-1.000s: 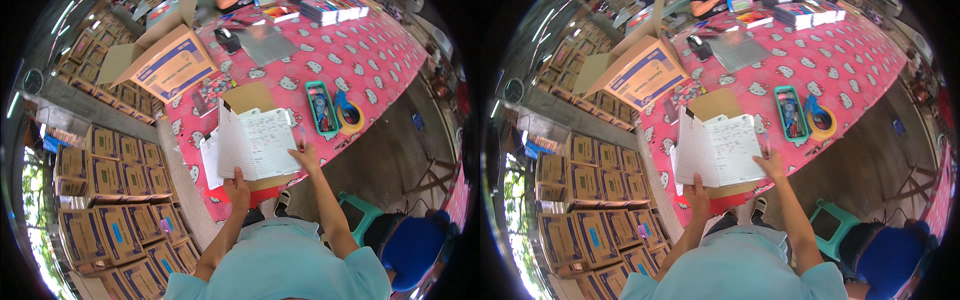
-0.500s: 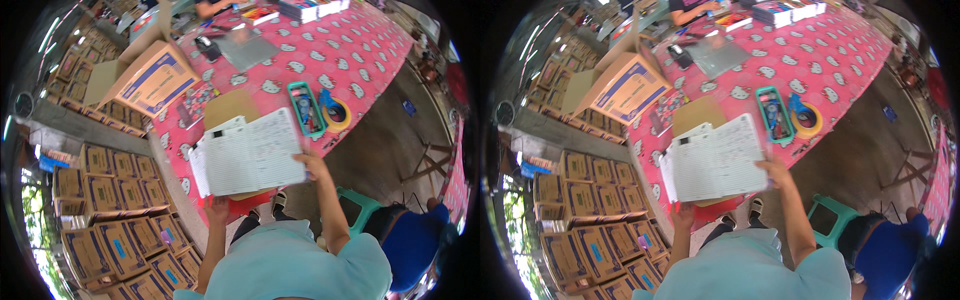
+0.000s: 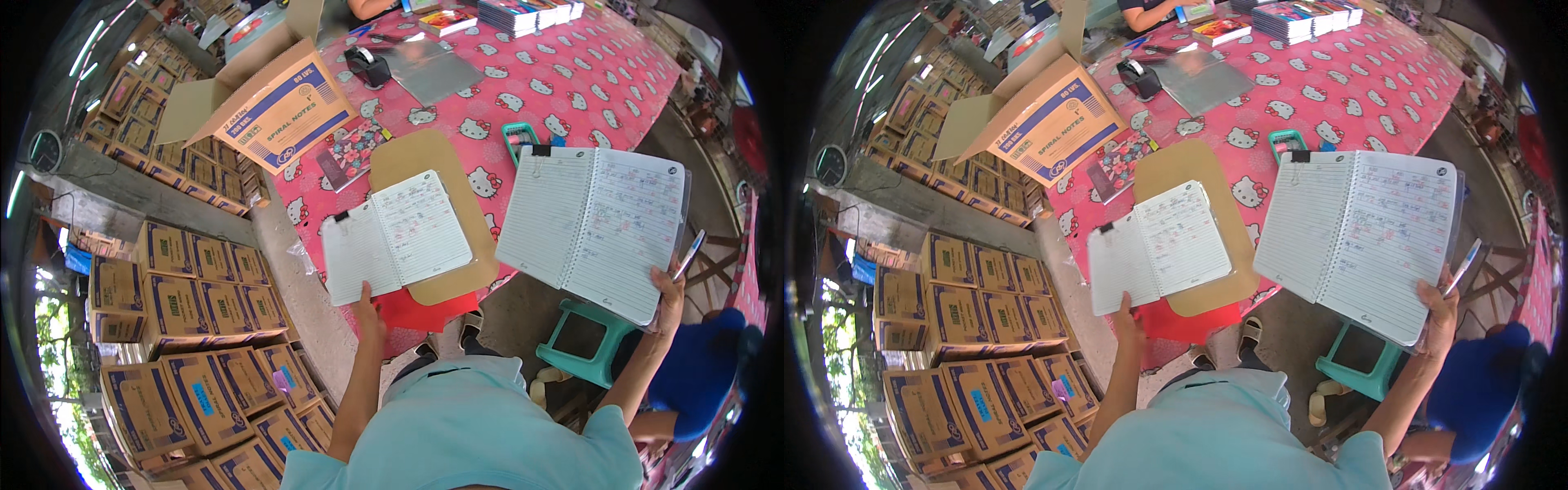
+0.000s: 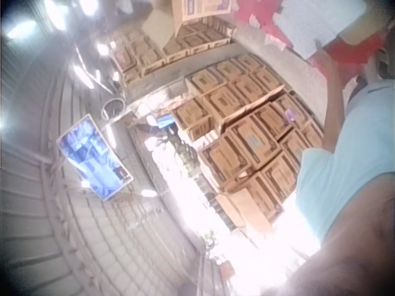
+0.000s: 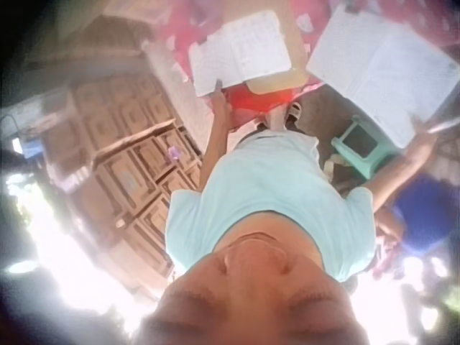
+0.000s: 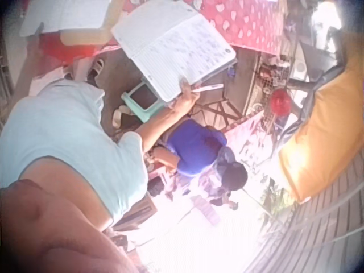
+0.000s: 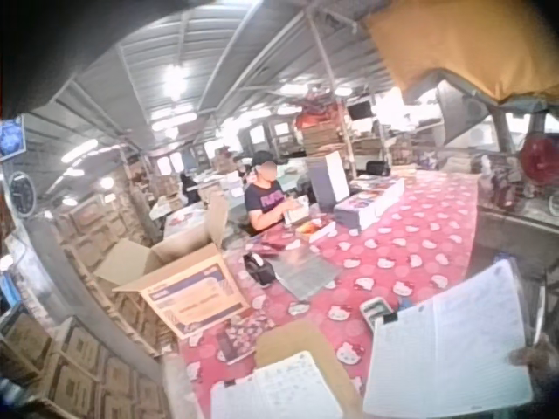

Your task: The person organizes stationery items in a green basket, writes in a notebook, and then moves to a stack of cardboard boxes. They seal the boxes using packing tape and label them with a marker.

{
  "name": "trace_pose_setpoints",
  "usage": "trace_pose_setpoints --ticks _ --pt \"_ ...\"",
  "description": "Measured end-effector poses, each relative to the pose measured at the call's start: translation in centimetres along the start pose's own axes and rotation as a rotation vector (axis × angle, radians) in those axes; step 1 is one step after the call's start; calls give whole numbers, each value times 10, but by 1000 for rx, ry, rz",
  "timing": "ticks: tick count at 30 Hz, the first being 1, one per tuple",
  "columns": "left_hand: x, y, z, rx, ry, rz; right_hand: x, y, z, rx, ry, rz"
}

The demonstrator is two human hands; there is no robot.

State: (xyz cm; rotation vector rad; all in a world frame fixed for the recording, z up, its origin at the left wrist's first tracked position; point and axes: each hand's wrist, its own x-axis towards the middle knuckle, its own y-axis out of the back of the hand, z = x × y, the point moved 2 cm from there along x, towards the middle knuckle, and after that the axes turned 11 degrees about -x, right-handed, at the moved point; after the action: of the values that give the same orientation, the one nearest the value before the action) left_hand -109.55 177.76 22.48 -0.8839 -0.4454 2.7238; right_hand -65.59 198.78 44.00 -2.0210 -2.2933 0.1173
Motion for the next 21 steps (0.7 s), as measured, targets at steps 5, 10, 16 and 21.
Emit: trace_pose_setpoints --ticks 5,10,16,21 --pt "5 8 42 -17 -153 -259 -41 -28 -25 10 24 24" --pt "4 12 59 -26 -87 -444 -56 -81 -11 69 -39 -17" --pt "15 11 53 -172 -18 -597 -25 -160 54 120 -247 -283" --pt "30 15 39 265 -107 -653 26 -174 114 -100 -324 -450"
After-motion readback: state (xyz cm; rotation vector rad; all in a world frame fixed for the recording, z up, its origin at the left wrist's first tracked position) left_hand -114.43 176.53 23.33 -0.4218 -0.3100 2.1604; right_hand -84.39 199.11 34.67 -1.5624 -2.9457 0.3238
